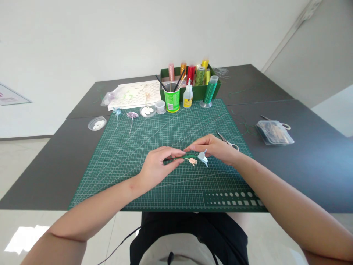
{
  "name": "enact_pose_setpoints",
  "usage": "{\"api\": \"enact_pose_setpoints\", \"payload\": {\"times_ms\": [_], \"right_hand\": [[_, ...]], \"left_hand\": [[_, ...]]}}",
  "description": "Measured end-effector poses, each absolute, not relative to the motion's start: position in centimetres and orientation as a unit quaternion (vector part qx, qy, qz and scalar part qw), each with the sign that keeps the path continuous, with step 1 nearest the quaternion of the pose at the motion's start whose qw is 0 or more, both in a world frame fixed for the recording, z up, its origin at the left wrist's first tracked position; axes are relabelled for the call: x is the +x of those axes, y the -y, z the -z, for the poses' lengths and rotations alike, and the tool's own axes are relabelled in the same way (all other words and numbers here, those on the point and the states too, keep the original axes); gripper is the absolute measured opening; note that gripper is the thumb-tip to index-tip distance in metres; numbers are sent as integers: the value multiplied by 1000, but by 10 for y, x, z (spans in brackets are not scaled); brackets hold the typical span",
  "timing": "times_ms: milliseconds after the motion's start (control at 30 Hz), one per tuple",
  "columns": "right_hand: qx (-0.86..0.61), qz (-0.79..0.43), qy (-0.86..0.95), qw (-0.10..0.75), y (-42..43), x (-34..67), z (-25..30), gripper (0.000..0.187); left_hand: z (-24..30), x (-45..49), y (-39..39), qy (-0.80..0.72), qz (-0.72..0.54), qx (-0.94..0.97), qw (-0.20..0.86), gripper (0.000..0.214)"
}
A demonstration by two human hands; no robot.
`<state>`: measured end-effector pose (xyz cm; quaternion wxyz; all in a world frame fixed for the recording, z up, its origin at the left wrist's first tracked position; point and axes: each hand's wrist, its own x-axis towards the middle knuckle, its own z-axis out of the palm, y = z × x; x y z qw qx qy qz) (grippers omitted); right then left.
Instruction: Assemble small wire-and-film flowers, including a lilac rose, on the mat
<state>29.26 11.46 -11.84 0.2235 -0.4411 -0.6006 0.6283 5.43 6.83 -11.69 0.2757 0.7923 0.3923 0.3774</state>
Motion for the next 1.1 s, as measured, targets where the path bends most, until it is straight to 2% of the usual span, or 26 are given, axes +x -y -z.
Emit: {"api": "enact_pose_setpoints", "payload": {"times_ms": [133, 333, 400, 500, 567, 633, 700, 733, 867, 933, 1100], "right_hand": [[-438, -635, 596, 223, -114, 290, 120, 36], [-415, -664, 574, 238, -114, 291, 125, 34], [-397, -689, 541, 275, -114, 292, 125, 35], [-400, -678, 489, 377, -116, 293, 124, 31], [-435, -599, 496, 454, -117, 295, 123, 25], [-470, -492, 542, 494, -117, 296, 123, 18], [-472, -448, 592, 476, -115, 295, 122, 12], [-458, -471, 605, 450, -114, 293, 122, 15], [-346, -679, 552, 337, -104, 281, 121, 23], [-286, -731, 535, 313, -99, 275, 121, 24], [-288, -718, 563, 289, -96, 274, 122, 30]], "left_hand": [[117, 54, -71, -409, -370, 762, 339, 21], [118, 54, -75, -415, -374, 686, 466, 15], [118, 54, -77, -410, -375, 634, 538, 14], [117, 56, -77, -394, -365, 550, 639, 15], [117, 57, -77, -389, -354, 508, 682, 19], [117, 58, -76, -390, -348, 473, 709, 24], [118, 59, -75, -388, -349, 447, 726, 27], [119, 59, -75, -385, -353, 439, 731, 27], [120, 60, -77, -372, -376, 431, 731, 24], [120, 60, -78, -372, -387, 426, 728, 25], [124, 59, -81, -397, -412, 417, 706, 27]]}}
